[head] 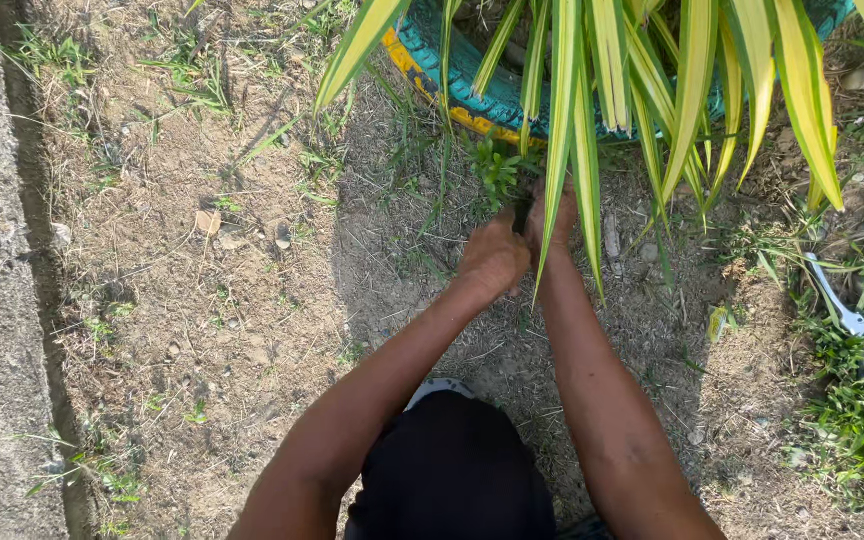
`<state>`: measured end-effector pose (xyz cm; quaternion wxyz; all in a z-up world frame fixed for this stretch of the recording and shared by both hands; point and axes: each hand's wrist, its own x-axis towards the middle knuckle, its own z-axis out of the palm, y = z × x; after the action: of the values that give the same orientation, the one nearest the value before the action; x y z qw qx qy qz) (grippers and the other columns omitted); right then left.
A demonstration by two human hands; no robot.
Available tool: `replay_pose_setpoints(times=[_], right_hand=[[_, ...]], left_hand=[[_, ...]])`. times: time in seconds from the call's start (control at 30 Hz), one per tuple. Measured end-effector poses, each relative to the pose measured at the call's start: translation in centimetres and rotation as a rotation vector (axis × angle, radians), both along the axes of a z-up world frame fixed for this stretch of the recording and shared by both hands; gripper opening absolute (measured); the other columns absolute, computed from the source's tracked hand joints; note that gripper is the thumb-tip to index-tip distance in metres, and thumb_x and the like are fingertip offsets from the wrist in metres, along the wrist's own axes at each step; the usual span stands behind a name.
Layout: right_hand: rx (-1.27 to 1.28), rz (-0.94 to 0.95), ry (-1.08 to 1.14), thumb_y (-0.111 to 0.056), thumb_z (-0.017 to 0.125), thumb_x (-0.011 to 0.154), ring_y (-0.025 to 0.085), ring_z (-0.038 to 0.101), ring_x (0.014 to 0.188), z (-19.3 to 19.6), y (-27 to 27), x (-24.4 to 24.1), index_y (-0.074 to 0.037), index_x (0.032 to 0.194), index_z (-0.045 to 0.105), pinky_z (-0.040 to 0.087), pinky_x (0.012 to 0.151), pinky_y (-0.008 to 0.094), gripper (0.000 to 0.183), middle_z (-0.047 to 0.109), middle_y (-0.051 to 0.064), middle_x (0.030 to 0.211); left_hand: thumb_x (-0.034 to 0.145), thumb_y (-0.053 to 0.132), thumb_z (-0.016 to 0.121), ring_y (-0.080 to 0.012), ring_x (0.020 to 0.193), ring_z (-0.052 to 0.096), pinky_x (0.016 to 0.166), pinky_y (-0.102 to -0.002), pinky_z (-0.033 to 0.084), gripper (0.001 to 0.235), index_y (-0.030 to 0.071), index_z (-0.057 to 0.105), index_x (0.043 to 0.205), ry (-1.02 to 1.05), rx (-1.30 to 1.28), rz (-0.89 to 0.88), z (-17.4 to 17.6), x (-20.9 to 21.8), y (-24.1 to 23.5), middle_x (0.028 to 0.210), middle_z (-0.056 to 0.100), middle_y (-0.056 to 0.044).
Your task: The person clears weeds from the soil around the base of a potted plant using a small handheld knife and their hands.
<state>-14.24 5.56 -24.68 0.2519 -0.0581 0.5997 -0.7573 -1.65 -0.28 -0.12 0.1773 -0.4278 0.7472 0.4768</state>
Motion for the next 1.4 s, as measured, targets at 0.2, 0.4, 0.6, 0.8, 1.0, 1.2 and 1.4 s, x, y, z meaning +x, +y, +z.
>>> replay_pose_setpoints(times=[0.2,0.4,0.6,0.8,1.0,1.2,1.4], right_hand=[[0.058,-0.202,-0.226,-0.015,0.058,0.103,0.011,0.057,0.08,4.5,-2.0,0.3,-0.006,0.12,0.06,0.05,0.068,0.029,0.019,0.061,-0.001,0.094],[0.186,-0.117,-0.073,-0.019,0.06,0.103,0.01,0.053,0.07,9.9,-2.2,0.5,-0.01,0.122,0.056,0.052,0.063,0.03,0.021,0.058,-0.001,0.086],[0.08,0.031,-0.104,-0.019,0.054,0.111,0.011,0.049,0.069,5.8,0.4,-1.6,-0.006,0.122,0.057,0.048,0.062,0.03,0.017,0.05,0.0,0.082],[-0.093,-0.03,-0.461,-0.008,0.059,0.105,0.013,0.053,0.069,10.8,3.0,0.8,-0.017,0.118,0.052,0.052,0.065,0.032,0.017,0.058,0.002,0.087],[-0.114,0.146,-0.206,-0.028,0.081,0.112,0.012,0.05,0.072,22.0,12.4,-3.4,-0.004,0.118,0.055,0.05,0.071,0.032,0.036,0.053,0.0,0.086],[0.233,-0.382,0.246,-0.007,0.074,0.099,0.014,0.056,0.074,22.6,23.1,-10.4,-0.017,0.159,0.008,0.045,0.06,0.037,0.09,0.067,0.009,0.117],[1.162,0.318,0.689,-0.007,0.073,0.103,0.027,0.073,0.099,19.7,22.3,-7.7,-0.012,0.131,0.069,0.059,0.085,0.036,0.029,0.071,0.014,0.124]], left_hand=[[0.098,0.019,0.045,-0.0254,0.055,0.069,0.058,-0.042,0.063,0.054,0.024,0.044,0.152,0.162,0.218,0.201,3.3,4.3,-1.8,0.102,0.075,-0.019],[0.101,0.022,0.05,-0.035,0.07,0.072,0.075,-0.049,0.058,0.053,0.021,0.048,0.154,0.5,-0.296,0.077,-2.4,7.6,1.1,0.093,0.077,-0.027],[0.1,0.02,0.051,-0.0411,0.083,0.073,0.084,-0.054,0.056,0.046,0.014,0.051,0.146,0.203,-0.084,-0.032,-1.1,3.9,-0.2,0.088,0.075,-0.027],[0.095,0.014,0.045,-0.0368,0.07,0.077,0.081,-0.052,0.06,0.052,0.015,0.047,0.147,0.155,0.053,0.041,0.5,4.6,-0.2,0.087,0.075,-0.023],[0.101,0.028,0.052,-0.0458,0.083,0.072,0.086,-0.056,0.056,0.037,0.016,0.057,0.136,0.228,-0.232,0.027,-4.9,6.4,2.1,0.093,0.073,-0.028],[0.1,0.024,0.054,-0.0492,0.086,0.068,0.08,-0.061,0.053,0.039,0.011,0.059,0.136,0.354,-0.337,-0.009,-1.5,8.2,2.3,0.093,0.073,-0.028],[0.098,0.027,0.054,-0.0249,0.047,0.069,0.061,-0.042,0.063,0.046,0.014,0.056,0.142,0.322,0.089,-0.027,4.9,5.7,4.2,0.079,0.074,-0.016]])
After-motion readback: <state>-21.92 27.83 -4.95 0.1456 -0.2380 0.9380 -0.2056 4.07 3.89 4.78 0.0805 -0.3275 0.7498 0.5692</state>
